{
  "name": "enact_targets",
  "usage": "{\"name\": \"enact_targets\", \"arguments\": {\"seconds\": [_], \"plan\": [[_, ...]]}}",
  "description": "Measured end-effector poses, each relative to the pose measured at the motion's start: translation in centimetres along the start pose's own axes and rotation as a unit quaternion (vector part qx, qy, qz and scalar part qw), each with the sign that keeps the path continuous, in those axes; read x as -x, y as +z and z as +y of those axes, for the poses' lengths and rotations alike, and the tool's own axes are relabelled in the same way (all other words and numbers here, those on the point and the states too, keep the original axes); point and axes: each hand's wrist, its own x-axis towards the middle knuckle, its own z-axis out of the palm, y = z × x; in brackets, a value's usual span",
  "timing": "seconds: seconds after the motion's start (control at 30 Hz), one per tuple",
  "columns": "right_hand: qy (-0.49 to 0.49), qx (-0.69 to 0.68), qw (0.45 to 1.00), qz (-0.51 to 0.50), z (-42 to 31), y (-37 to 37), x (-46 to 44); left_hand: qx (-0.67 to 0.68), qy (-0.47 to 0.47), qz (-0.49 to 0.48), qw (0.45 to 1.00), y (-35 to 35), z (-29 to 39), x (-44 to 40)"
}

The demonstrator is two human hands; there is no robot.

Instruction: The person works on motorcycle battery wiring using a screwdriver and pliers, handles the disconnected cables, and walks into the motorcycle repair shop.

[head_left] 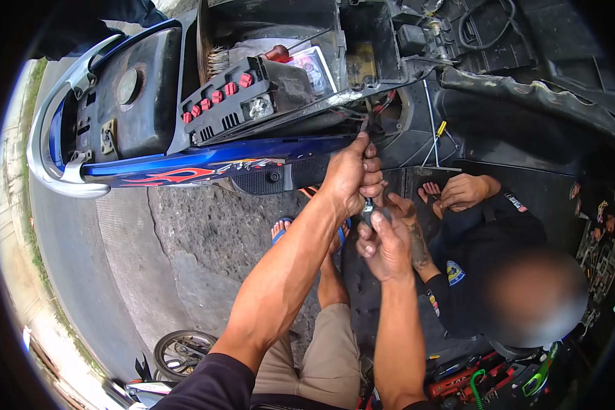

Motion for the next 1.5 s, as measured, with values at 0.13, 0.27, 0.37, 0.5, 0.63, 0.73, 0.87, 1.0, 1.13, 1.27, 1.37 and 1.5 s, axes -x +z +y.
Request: {"name": "enact_targets", "arguments": {"seconds": [0.13, 0.27, 0.37, 0.5, 0.63, 0.73, 0.87, 1.0, 1.13, 1.27, 1.37, 1.5], "plan": [[-0.072, 0.438, 0.895, 0.054, -2.6, 0.2, -0.4, -0.015, 0.056, 0.063, 0.996, 0.7, -1.1, -0.3], [-0.313, 0.651, 0.687, 0.074, -2.5, 0.2, 1.0, -0.078, 0.013, 0.139, 0.987, 2.3, -1.5, 0.4], [-0.244, 0.528, 0.811, 0.064, -1.5, -1.4, 0.7, -0.017, -0.014, 0.045, 0.999, 1.7, -1.3, 0.6], [-0.008, 0.019, 1.0, -0.023, 0.8, -2.9, 0.0, 0.044, -0.048, -0.032, 0.997, 0.4, -1.2, 0.4], [0.107, -0.344, 0.92, -0.158, 4.4, -3.4, -1.1, 0.062, -0.075, -0.096, 0.991, -0.9, -1.1, 0.1], [0.102, -0.456, 0.854, -0.229, 5.2, -2.4, -0.6, 0.087, -0.083, -0.117, 0.986, -1.3, -1.3, 0.3], [-0.076, 0.035, 0.996, 0.022, 2.8, -0.9, 0.5, 0.061, -0.034, -0.059, 0.996, -0.6, -0.9, 0.4], [-0.375, 0.531, 0.737, 0.186, 0.6, 0.3, 1.2, 0.058, 0.008, 0.001, 0.998, 0.1, -1.3, 0.3], [-0.405, 0.646, 0.635, 0.124, 0.6, -1.0, 0.9, 0.048, 0.026, 0.028, 0.998, 0.7, -1.6, 0.2], [-0.251, 0.511, 0.805, 0.166, 1.9, 0.1, 0.4, 0.076, -0.014, -0.039, 0.996, -0.7, -1.6, 0.0], [-0.039, 0.036, 0.997, 0.051, 1.6, -0.8, 0.0, 0.093, -0.047, -0.093, 0.99, -1.8, -1.4, -0.2], [0.132, -0.404, 0.901, -0.092, 3.2, -0.9, -0.3, 0.075, -0.069, -0.126, 0.987, -2.0, -1.3, -0.1]]}}
